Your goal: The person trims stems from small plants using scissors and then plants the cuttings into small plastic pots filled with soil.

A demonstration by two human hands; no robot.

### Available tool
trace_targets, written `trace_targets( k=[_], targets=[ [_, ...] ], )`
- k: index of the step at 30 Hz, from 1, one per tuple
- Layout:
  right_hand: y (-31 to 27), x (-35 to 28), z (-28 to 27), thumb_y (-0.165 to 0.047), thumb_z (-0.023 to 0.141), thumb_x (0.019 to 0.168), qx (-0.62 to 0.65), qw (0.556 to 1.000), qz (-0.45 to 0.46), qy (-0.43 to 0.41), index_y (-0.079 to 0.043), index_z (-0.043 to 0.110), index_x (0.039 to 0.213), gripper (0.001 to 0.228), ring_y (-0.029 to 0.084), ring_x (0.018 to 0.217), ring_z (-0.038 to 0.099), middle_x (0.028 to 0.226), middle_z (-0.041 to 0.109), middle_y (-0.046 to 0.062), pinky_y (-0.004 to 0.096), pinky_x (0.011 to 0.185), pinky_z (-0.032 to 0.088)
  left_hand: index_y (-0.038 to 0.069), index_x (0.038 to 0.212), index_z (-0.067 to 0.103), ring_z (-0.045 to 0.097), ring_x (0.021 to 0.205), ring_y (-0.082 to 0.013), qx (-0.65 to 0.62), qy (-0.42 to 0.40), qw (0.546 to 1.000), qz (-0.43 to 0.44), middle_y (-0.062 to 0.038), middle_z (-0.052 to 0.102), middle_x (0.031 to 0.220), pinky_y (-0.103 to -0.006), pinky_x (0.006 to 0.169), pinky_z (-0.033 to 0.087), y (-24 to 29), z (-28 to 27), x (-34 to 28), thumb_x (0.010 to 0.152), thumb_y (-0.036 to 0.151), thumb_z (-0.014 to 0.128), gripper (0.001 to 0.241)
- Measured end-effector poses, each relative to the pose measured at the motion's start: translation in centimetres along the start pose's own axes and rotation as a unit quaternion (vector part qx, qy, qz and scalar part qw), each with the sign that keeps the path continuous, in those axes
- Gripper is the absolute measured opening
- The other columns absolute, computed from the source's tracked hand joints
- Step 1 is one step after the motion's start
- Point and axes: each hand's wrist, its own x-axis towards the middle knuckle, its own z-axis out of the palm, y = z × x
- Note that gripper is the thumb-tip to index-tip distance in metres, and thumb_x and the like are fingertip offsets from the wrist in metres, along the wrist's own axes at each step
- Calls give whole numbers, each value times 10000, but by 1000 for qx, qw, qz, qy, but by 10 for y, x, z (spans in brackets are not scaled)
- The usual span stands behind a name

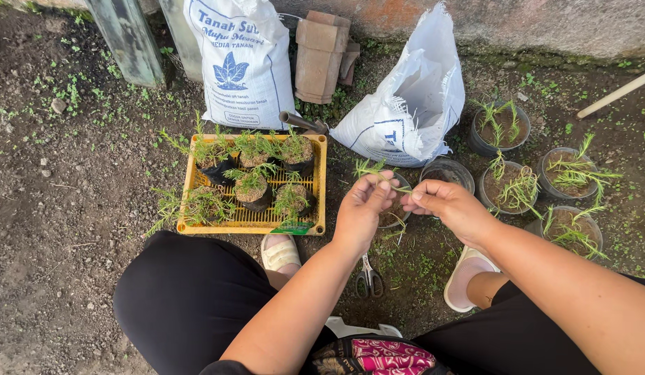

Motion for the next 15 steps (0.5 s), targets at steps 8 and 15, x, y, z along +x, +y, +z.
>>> trace_targets(
  k=[8, 15],
  targets=[
    [2, 7, -2, -225, 574, 1000, -41, 999, 3, 36, -32, 688, 1157, 274, 171, 1077, 701, 1141, 733, 75, 360, 959, 538, 84, 1077, 681, 640, 880, -88, -21, 117, 993, -19, -2, 713, 1008, -248, 785, 534, -2, -3, 7, 979, 233, 684, 179],
    [33, 14, -35, -196, 658, 944, -224, 967, 78, 97, -58, 715, 1183, 281, 155, 1045, 709, 1088, 772, 79, 329, 950, 516, 52, 1062, 706, 603, 801, -98, 73, 171, 980, 75, -25, 697, 940, -246, 718, 499, -45, -69, 32, 996, 197, 711, 160]
  ],
)
